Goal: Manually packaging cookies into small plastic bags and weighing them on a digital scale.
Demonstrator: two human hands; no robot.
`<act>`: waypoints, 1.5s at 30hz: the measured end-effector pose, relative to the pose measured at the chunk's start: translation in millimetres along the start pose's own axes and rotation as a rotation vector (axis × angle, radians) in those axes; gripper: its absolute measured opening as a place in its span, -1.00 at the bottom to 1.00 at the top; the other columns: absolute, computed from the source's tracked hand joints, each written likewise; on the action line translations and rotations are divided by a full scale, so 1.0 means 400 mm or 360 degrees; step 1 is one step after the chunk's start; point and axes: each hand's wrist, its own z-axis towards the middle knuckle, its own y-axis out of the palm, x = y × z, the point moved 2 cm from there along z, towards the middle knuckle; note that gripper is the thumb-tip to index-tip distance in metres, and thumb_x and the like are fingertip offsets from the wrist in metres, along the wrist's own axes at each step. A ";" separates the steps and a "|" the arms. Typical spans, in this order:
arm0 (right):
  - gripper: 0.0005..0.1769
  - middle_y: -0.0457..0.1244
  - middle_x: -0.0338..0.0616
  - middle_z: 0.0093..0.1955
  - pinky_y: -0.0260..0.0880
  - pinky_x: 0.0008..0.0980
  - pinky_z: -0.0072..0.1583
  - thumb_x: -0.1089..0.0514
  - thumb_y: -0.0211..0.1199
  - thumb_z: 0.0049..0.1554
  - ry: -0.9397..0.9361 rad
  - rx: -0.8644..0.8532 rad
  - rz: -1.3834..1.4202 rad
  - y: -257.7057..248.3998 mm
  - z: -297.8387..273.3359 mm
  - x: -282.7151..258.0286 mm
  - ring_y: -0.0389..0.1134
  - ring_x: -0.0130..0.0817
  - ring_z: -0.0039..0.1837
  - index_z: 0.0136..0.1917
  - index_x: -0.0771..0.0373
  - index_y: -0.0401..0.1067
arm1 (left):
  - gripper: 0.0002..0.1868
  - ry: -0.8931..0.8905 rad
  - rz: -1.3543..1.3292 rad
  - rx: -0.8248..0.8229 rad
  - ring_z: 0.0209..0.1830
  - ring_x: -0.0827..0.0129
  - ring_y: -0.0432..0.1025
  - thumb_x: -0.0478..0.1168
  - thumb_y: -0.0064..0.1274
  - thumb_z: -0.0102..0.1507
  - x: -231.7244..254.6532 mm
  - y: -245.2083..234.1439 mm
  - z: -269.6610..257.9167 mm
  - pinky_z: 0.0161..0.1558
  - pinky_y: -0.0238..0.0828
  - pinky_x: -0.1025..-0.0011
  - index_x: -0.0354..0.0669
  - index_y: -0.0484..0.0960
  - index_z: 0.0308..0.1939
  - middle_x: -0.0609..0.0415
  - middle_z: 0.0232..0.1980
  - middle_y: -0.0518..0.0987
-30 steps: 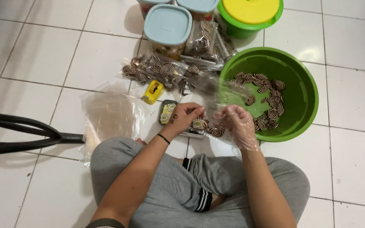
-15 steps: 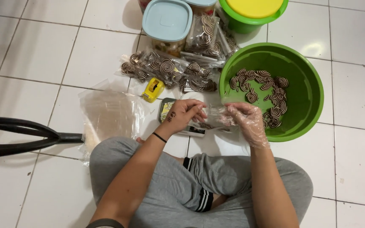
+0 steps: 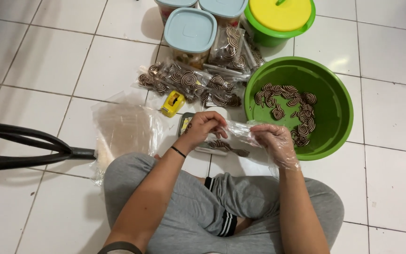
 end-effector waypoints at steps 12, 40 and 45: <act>-0.79 0.42 0.21 -0.10 0.51 -0.21 -0.02 0.42 0.40 0.03 -0.0157 -0.0101 -0.0307 0.061 -0.022 -0.094 0.45 -0.10 -0.10 -0.02 0.39 0.58 | -0.84 0.0112 0.0456 0.0059 -0.33 0.30 0.63 -0.44 0.25 0.14 0.041 0.008 -0.017 -0.35 0.54 0.50 -0.38 0.72 -0.20 -0.14 -0.35 0.66; -0.78 0.43 0.17 -0.23 0.52 -0.27 -0.12 0.16 0.37 0.16 0.0015 -0.0239 -0.0532 0.082 -0.024 -0.115 0.46 -0.11 -0.19 -0.08 0.42 0.58 | -0.83 -0.0051 0.0447 0.0006 -0.35 0.50 0.59 -0.38 0.16 0.29 0.072 0.014 -0.022 -0.23 0.58 0.55 -0.26 0.69 -0.03 -0.04 -0.28 0.71; -0.80 0.40 0.13 -0.27 0.49 -0.34 -0.18 0.18 0.37 0.16 0.0011 -0.0209 -0.0477 0.070 -0.023 -0.106 0.42 -0.19 -0.25 -0.08 0.41 0.57 | -0.79 -0.0045 0.0494 -0.0147 -0.39 0.49 0.57 -0.39 0.15 0.28 0.057 0.016 -0.020 -0.25 0.53 0.56 -0.27 0.64 0.00 -0.07 -0.30 0.70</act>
